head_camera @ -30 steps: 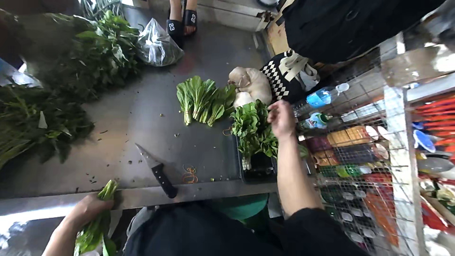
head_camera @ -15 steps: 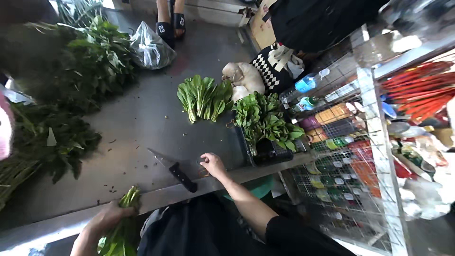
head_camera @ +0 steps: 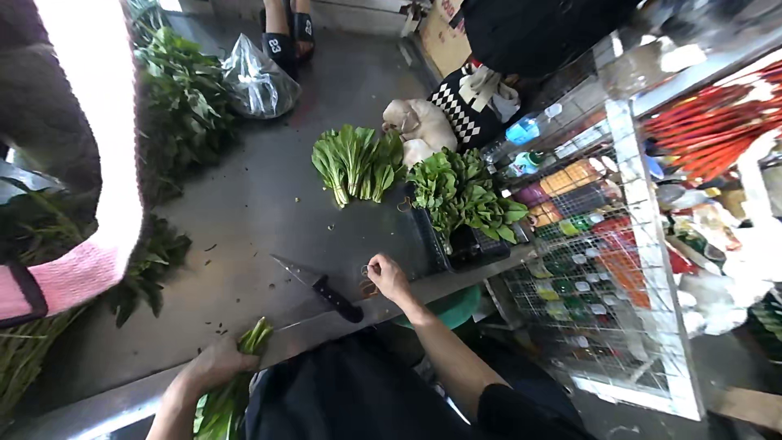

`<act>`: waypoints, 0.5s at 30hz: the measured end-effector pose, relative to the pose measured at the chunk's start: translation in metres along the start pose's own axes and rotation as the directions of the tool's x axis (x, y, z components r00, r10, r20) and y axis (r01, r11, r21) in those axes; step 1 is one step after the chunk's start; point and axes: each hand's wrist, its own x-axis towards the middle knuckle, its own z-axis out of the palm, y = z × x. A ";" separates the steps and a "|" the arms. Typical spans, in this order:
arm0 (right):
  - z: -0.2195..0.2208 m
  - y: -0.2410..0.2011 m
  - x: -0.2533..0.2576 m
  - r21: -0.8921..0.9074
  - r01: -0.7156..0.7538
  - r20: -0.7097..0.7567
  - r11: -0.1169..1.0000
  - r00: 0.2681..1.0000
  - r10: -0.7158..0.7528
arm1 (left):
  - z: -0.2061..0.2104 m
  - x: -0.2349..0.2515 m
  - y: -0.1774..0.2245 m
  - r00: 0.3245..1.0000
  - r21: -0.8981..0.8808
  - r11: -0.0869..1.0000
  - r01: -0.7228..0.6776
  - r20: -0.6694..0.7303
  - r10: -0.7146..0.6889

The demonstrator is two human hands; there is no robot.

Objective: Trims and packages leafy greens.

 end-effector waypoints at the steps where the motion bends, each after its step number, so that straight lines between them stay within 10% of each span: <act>1: -0.006 -0.003 -0.002 0.042 -0.015 0.000 0.999 1.000 0.015 | -0.004 -0.005 0.006 1.000 -0.002 1.000 -0.019 -0.019 0.019; 5: -0.021 -0.004 0.003 0.414 -0.080 0.030 0.907 0.997 0.075 | -0.021 -0.022 0.039 0.986 -0.010 0.989 -0.147 -0.076 0.146; 11: -0.041 -0.018 -0.001 0.964 -0.164 0.195 0.209 0.972 -0.134 | -0.028 -0.027 0.082 0.952 0.024 0.967 -0.255 -0.166 0.256; 15: -0.055 -0.032 -0.003 0.955 -0.140 0.165 0.260 0.983 -0.077 | -0.027 -0.026 0.104 0.941 0.018 0.963 -0.270 -0.207 0.268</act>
